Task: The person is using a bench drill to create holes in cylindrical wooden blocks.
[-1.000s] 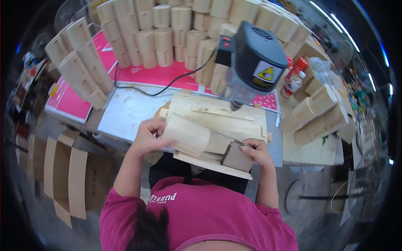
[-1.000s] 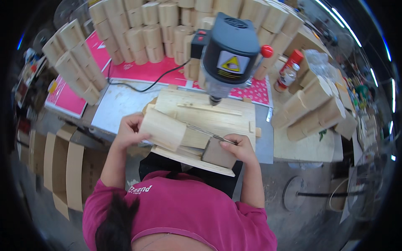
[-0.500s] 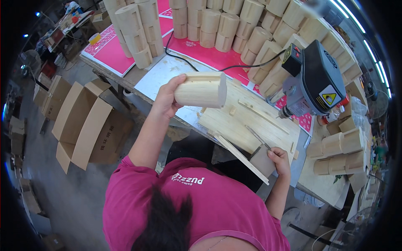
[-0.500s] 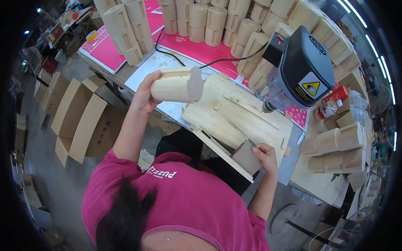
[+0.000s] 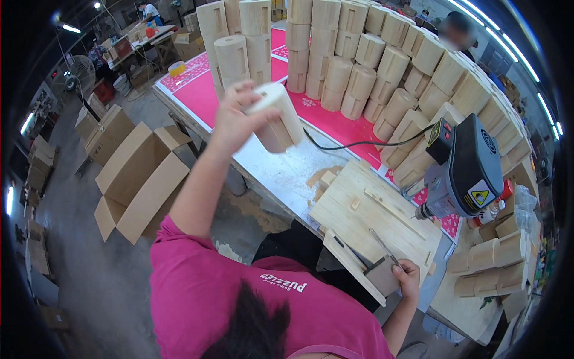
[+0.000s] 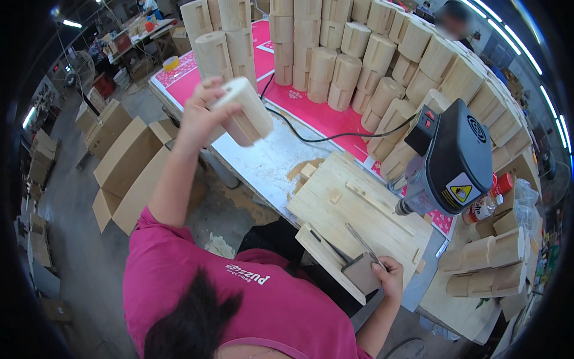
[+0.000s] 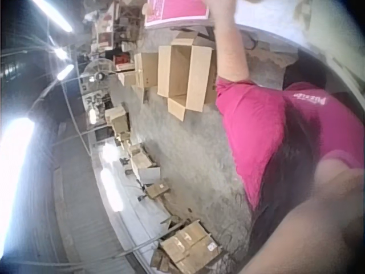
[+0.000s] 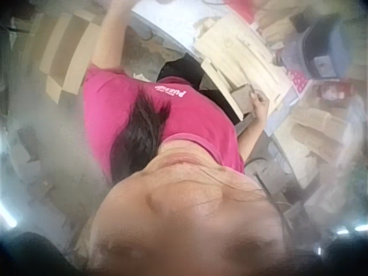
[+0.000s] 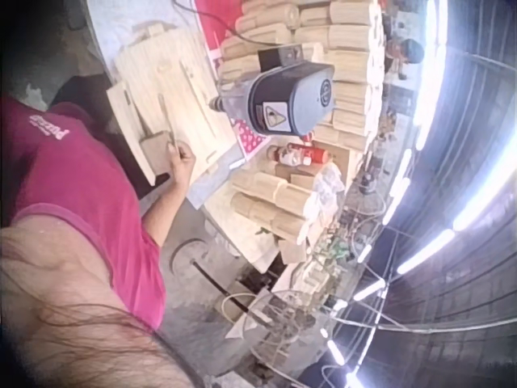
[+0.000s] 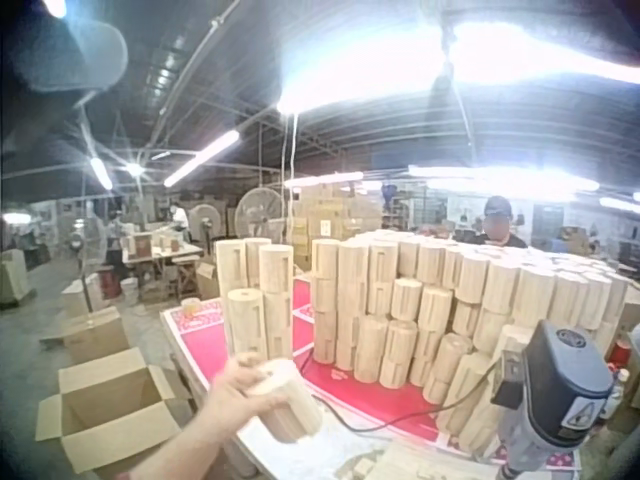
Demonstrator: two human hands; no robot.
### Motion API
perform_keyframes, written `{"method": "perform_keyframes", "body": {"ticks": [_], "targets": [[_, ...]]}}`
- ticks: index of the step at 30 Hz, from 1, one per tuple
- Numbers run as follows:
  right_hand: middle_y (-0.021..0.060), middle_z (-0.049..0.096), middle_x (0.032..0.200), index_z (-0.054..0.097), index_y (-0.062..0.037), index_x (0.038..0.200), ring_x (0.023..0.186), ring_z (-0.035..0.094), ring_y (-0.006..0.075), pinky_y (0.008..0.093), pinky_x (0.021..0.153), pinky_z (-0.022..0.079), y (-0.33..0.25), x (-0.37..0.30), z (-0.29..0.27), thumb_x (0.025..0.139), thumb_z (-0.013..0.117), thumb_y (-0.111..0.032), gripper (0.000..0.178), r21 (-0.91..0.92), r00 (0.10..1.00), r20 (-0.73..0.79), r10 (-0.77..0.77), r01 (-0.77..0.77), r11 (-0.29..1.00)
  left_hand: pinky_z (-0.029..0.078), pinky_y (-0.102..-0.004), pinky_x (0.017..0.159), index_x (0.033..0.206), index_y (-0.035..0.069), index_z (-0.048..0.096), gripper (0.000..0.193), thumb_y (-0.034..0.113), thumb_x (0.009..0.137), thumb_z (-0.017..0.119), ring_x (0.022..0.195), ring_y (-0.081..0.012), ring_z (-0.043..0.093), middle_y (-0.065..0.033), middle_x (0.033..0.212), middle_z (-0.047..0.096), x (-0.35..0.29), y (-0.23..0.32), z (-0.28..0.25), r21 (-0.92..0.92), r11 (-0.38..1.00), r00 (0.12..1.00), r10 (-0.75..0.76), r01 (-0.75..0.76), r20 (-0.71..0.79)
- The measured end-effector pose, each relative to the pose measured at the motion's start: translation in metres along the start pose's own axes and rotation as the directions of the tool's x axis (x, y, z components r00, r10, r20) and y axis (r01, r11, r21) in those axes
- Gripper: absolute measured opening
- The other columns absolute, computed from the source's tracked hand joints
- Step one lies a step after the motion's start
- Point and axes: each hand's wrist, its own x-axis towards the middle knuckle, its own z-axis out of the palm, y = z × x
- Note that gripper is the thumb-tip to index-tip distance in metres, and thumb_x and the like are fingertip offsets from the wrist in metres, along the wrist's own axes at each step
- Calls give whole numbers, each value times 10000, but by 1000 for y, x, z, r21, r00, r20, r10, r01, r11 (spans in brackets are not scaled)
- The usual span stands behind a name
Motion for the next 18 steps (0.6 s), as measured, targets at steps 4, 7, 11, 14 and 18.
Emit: {"method": "perform_keyframes", "body": {"ticks": [4,7,11,14,18], "targets": [[-22,589,690,627,-17,797,615,492,48,186,563,369,0,-2,0,686,716,-165,205,36,1000,-22,18,-17,999,481,-331,817,940,-55,631,574,348,573,812,1041,-239,516,-137,1173,479,82,17,-42,388,899,960,261,-204,-100],[-21,588,684,628,-15,791,608,492,48,184,556,366,-1,1,2,685,718,-163,203,70,1000,-11,-14,15,997,477,-314,803,931,-59,641,622,428,571,786,1044,-249,515,-151,1180,471,156,17,-72,583,779,928,357,-233,-107],[-29,568,650,637,-8,763,577,466,45,189,529,352,-4,1,3,662,740,-156,206,60,998,-57,-4,7,998,482,-289,679,816,-33,662,519,422,591,768,797,-195,595,-117,921,594,236,-8,-88,756,588,871,488,-286,-49],[-20,580,659,635,-12,766,586,483,52,191,541,367,-6,3,5,644,753,-182,240,69,998,-58,11,-7,998,459,-286,549,732,3,662,439,413,610,760,559,-137,579,-56,645,614,262,-18,-95,671,713,934,348,-204,-86],[-17,590,667,635,-22,769,589,496,57,193,545,377,-3,4,5,624,767,-204,267,71,996,-70,46,-41,997,460,-284,558,708,22,661,393,391,611,755,581,-143,585,-75,661,623,284,-35,-85,711,697,966,238,-95,-104]]}}
